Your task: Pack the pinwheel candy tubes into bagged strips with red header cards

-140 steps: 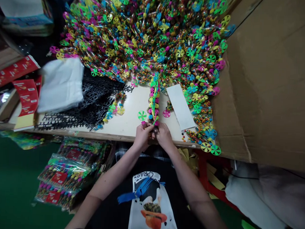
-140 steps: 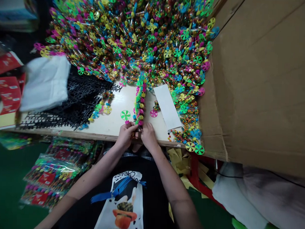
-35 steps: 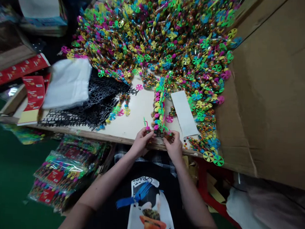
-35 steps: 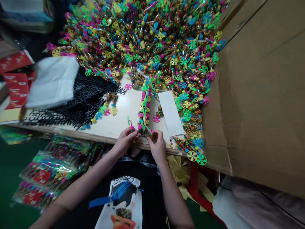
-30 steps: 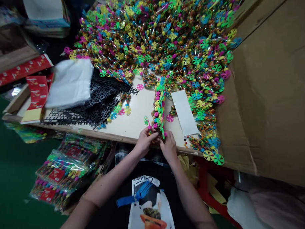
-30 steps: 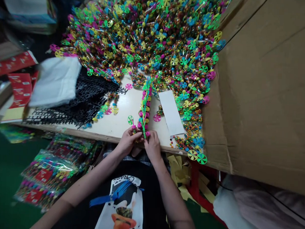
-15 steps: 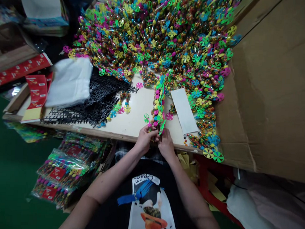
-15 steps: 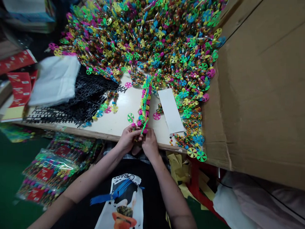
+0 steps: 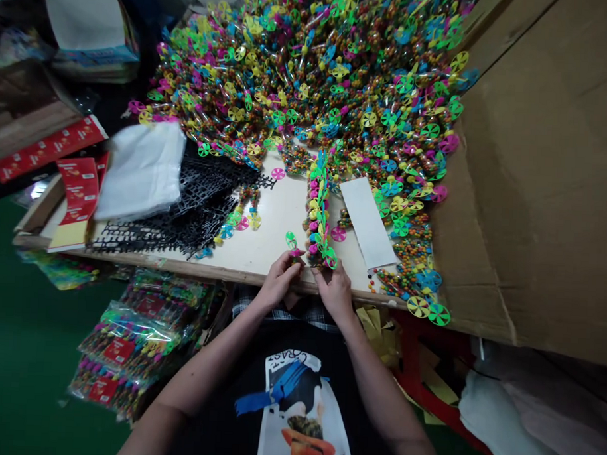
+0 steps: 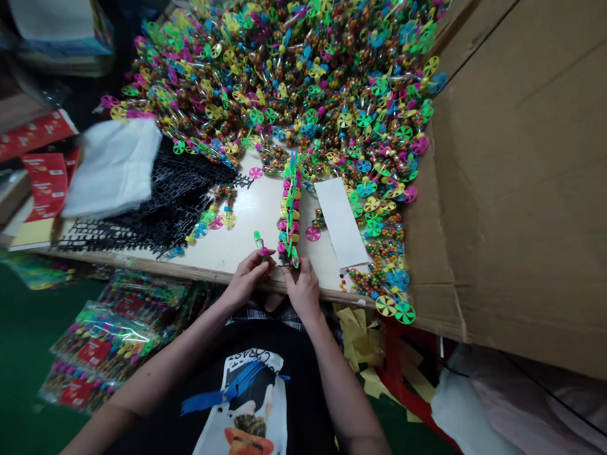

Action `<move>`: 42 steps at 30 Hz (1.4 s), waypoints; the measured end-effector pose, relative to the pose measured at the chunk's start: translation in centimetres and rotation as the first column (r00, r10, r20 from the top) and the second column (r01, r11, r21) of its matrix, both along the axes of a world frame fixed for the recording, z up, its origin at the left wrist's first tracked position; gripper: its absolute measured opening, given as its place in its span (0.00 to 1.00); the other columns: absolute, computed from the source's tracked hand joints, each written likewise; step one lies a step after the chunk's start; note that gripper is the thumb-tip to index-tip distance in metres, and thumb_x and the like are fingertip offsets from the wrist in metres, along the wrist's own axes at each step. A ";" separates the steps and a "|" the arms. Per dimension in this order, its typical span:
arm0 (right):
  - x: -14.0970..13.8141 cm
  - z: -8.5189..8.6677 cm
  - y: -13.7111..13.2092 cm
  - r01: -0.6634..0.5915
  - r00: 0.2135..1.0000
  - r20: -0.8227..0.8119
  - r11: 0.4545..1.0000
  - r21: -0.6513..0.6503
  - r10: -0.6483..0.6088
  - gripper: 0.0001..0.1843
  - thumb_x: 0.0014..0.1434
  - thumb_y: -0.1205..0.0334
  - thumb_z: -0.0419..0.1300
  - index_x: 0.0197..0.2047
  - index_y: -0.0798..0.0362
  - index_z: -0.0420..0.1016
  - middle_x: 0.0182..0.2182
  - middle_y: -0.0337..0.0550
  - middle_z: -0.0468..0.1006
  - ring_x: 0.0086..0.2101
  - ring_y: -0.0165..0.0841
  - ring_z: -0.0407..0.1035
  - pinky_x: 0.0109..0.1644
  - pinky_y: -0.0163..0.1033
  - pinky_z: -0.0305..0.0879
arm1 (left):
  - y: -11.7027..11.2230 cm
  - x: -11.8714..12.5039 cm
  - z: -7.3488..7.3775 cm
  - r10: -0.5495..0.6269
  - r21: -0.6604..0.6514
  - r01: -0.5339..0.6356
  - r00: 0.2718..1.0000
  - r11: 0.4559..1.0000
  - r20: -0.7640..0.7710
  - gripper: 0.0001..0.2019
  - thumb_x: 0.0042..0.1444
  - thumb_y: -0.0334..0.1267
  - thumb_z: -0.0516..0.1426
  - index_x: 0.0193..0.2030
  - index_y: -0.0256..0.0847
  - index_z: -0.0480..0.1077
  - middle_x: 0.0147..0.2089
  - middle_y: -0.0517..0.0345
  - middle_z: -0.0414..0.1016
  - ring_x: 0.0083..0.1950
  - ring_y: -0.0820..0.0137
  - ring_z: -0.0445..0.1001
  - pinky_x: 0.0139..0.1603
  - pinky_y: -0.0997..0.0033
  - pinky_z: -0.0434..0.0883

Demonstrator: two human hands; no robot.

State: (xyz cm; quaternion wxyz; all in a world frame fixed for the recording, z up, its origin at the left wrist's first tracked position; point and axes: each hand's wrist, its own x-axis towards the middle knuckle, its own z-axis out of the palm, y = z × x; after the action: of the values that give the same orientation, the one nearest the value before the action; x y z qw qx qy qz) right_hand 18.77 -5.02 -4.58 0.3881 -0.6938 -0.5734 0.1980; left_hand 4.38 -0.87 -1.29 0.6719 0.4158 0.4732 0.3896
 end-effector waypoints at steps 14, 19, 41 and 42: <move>-0.2 -0.2 -0.1 0.001 0.999 0.032 0.996 0.091 -0.004 0.10 0.61 0.52 0.53 0.41 0.48 0.67 0.31 0.43 0.73 0.33 0.39 0.72 0.37 0.43 0.70 | 1.9 0.3 -0.8 0.242 0.206 -0.196 0.942 0.959 -0.230 0.10 0.45 0.42 0.61 0.30 0.41 0.66 0.29 0.61 0.71 0.31 0.73 0.68 0.33 0.74 0.64; -0.3 0.5 -0.1 -0.001 0.999 0.045 0.988 0.157 -0.006 0.09 0.59 0.57 0.55 0.42 0.48 0.67 0.36 0.45 0.71 0.37 0.39 0.72 0.41 0.45 0.72 | 5.0 -0.2 -1.5 0.289 0.317 -0.176 0.890 0.932 -0.353 0.08 0.48 0.42 0.58 0.32 0.41 0.68 0.28 0.62 0.70 0.30 0.72 0.67 0.34 0.72 0.65; 5.3 6.6 30.5 -0.259 0.933 0.276 0.964 0.065 0.232 0.14 0.55 0.72 0.52 0.40 0.53 0.75 0.40 0.47 0.78 0.42 0.37 0.71 0.51 0.45 0.65 | 11.0 2.5 -4.4 0.442 0.585 -0.032 0.688 0.811 -0.576 0.13 0.53 0.30 0.52 0.45 0.40 0.67 0.40 0.49 0.70 0.43 0.60 0.67 0.45 0.58 0.66; 5.3 6.5 32.2 -0.262 0.916 0.319 0.965 0.013 0.244 0.14 0.54 0.72 0.53 0.40 0.53 0.75 0.41 0.47 0.78 0.43 0.37 0.70 0.52 0.45 0.64 | 11.0 2.5 -4.4 0.440 0.583 -0.030 0.688 0.812 -0.578 0.13 0.53 0.30 0.52 0.45 0.40 0.67 0.40 0.49 0.70 0.43 0.60 0.67 0.46 0.58 0.66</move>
State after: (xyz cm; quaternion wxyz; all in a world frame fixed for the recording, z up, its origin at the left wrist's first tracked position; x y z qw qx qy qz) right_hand 24.04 27.20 1.93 0.2819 -0.6255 -0.7181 0.1171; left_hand 6.88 10.16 -5.69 0.2459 0.6311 0.6126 0.4073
